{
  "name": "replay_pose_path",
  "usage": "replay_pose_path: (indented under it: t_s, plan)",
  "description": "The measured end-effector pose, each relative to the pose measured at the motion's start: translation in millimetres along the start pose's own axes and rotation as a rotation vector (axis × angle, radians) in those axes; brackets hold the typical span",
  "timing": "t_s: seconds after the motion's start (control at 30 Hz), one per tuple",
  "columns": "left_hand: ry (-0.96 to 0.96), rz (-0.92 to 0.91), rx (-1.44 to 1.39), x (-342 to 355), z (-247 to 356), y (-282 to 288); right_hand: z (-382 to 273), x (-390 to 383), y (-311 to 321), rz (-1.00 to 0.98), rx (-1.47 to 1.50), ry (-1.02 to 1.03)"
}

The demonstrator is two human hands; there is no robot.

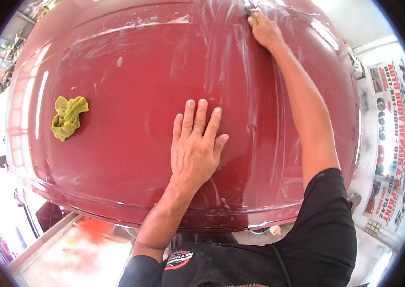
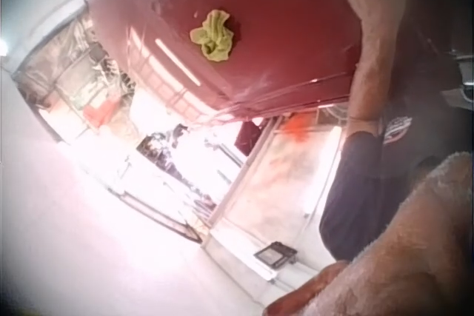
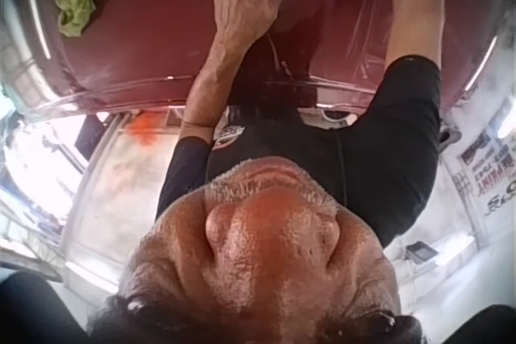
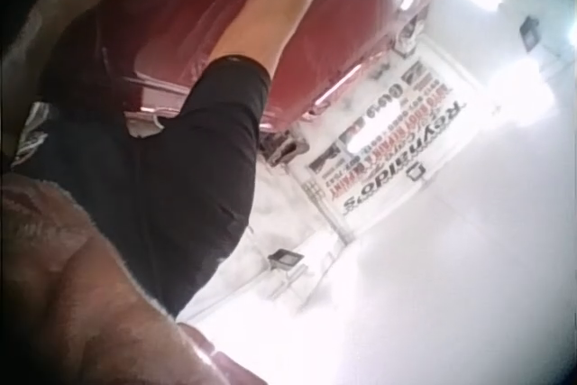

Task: Wet-sanding the surface of a red vehicle body panel in a paint booth.

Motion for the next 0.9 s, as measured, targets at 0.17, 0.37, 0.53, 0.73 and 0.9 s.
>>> replay_pose_path:
  t_s: [0.17,0.37,0.53,0.73,0.9]
  plan:
    - [0.028,-0.001,0.011,-5.0,-11.3,1.7,-68.5,-153.6,26.6,0.053,0.103,0.169]
    - [0.037,-0.026,-0.005,-3.9,-2.6,2.0,-19.0,-147.3,29.5,-0.013,-0.002,0.256]
    - [0.026,-0.061,-0.018,-5.5,-2.7,-0.6,44.2,25.8,-4.6,-0.047,-0.153,0.034]
    - [0.040,-0.072,-0.020,-3.4,-9.4,-2.2,14.9,6.5,-6.3,-0.159,-0.108,0.069]
    - [0.055,-0.056,0.010,-5.7,-8.0,0.8,-34.5,-114.9,16.7,-0.003,0.022,0.242]
Point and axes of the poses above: each hand's wrist, its own x-axis towards the middle knuckle, its own y-axis out of the back of the hand, z = x × y, the point moved 5 cm from there along x, towards the middle knuckle, and after that the axes turned 8 degrees about y, right-handed, at the moved point
